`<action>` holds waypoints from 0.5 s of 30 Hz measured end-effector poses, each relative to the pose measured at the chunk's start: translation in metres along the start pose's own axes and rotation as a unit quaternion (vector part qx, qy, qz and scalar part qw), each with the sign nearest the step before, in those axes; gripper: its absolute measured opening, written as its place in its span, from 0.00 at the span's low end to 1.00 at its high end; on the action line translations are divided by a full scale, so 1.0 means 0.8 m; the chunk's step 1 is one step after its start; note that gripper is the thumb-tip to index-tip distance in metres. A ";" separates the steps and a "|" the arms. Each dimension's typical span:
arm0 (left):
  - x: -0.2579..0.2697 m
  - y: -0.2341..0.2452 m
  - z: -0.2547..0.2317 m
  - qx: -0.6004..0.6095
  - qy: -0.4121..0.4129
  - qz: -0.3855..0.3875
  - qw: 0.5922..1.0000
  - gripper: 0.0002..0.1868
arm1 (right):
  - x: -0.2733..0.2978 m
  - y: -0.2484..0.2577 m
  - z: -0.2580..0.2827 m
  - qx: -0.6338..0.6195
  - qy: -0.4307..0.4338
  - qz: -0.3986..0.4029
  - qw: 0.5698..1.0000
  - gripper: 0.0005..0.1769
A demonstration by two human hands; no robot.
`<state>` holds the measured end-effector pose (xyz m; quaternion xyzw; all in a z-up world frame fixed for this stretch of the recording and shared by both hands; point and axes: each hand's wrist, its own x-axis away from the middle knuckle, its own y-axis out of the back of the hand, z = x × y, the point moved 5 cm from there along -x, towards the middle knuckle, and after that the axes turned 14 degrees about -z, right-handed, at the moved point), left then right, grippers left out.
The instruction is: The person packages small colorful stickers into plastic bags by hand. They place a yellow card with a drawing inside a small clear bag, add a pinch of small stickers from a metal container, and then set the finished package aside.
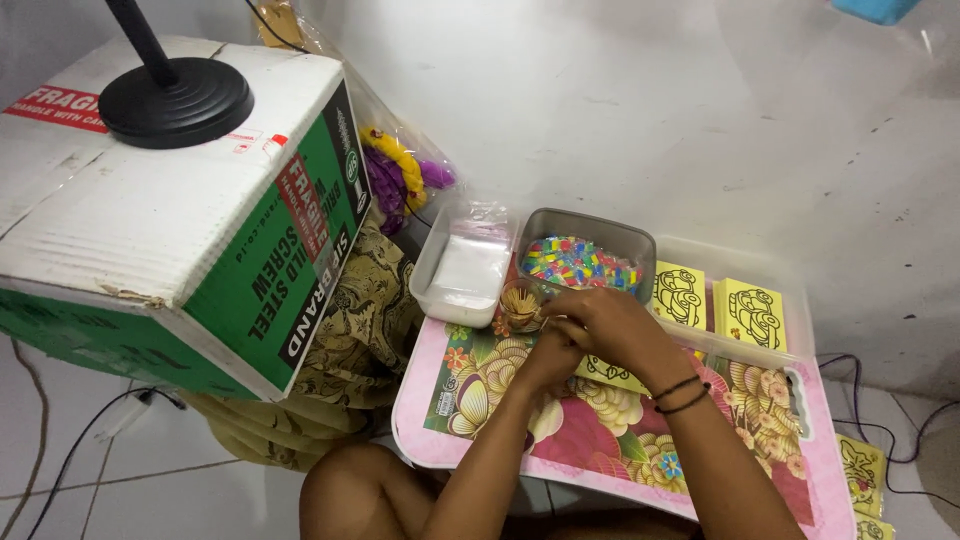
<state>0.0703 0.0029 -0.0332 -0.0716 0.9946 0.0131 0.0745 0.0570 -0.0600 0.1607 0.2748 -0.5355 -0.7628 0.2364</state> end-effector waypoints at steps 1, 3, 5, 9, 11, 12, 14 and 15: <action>0.000 -0.001 0.000 -0.001 -0.001 0.002 1.000 0.13 | 0.008 0.004 -0.001 0.000 -0.002 -0.001 1.000 0.14; 0.001 -0.003 0.000 -0.008 0.000 0.003 1.000 0.13 | 0.023 0.016 -0.005 -0.071 -0.028 -0.039 0.996 0.10; 0.003 -0.003 -0.033 0.021 -0.010 0.010 1.000 0.13 | 0.042 0.022 -0.021 -0.114 -0.053 -0.070 0.990 0.10; 0.005 -0.005 -0.038 0.058 0.009 0.019 0.998 0.13 | 0.089 0.028 -0.077 -0.231 -0.127 -0.190 0.946 0.10; 0.006 -0.005 -0.042 0.067 0.017 0.023 0.997 0.12 | 0.122 0.030 -0.112 -0.267 -0.165 -0.226 0.922 0.10; 0.006 -0.006 -0.043 0.078 0.026 0.021 0.996 0.12 | 0.141 0.032 -0.132 -0.302 -0.199 -0.258 0.896 0.11; 0.009 -0.006 -0.049 0.075 0.025 0.026 0.997 0.12 | 0.179 0.021 -0.172 -0.327 -0.226 -0.315 0.862 0.10; 0.010 -0.006 -0.052 0.073 0.023 0.024 0.997 0.11 | 0.201 0.016 -0.193 -0.350 -0.248 -0.366 0.826 0.10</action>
